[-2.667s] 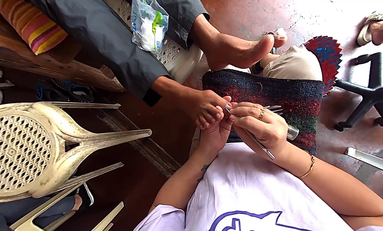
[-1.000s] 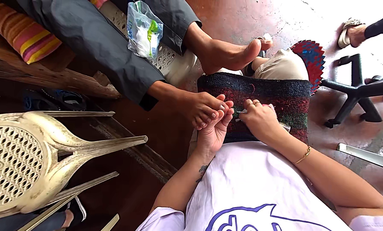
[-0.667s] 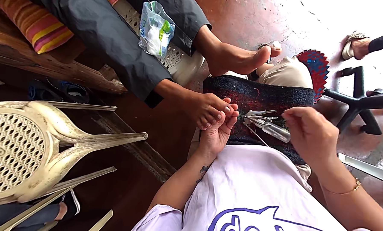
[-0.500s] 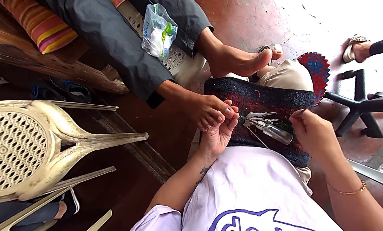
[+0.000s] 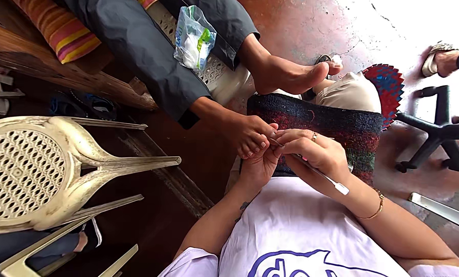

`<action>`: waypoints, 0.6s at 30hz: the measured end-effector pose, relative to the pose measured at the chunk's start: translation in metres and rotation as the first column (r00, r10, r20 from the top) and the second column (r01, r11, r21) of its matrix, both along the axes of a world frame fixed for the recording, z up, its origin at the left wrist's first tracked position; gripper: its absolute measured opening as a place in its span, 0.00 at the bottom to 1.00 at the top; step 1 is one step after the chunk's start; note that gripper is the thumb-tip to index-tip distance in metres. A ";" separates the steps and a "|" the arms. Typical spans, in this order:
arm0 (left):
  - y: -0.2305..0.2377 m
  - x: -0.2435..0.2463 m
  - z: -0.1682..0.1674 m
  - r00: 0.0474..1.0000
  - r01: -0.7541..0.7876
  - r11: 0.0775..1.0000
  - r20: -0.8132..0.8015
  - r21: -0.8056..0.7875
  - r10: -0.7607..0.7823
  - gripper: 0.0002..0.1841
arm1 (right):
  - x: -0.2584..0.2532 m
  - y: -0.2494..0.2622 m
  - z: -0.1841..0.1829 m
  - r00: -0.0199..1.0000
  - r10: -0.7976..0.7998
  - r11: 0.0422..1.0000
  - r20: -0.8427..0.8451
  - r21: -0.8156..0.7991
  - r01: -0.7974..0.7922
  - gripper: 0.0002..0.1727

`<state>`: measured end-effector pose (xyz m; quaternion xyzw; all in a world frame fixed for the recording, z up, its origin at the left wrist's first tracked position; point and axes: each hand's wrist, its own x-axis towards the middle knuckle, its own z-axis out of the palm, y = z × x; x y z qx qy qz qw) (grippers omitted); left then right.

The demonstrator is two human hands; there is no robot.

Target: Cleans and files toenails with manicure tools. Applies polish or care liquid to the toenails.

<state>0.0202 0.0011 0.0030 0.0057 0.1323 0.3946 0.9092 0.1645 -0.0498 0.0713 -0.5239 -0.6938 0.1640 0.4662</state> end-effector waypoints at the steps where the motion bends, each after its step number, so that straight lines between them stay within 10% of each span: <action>1: 0.000 0.000 0.000 1.000 -0.002 1.000 -0.005 -0.004 0.002 0.13 | 0.001 0.000 0.000 0.999 0.011 1.000 0.044 0.007 -0.011 0.05; 9: -0.001 0.000 0.001 0.999 -0.010 1.000 -0.039 0.025 0.011 0.13 | 0.000 -0.004 0.000 0.967 0.039 0.997 0.251 0.050 -0.053 0.07; 18: 0.001 -0.001 -0.001 1.000 0.013 1.000 0.014 0.022 -0.013 0.13 | 0.003 0.002 -0.001 0.999 -0.019 1.000 -0.042 -0.012 0.018 0.06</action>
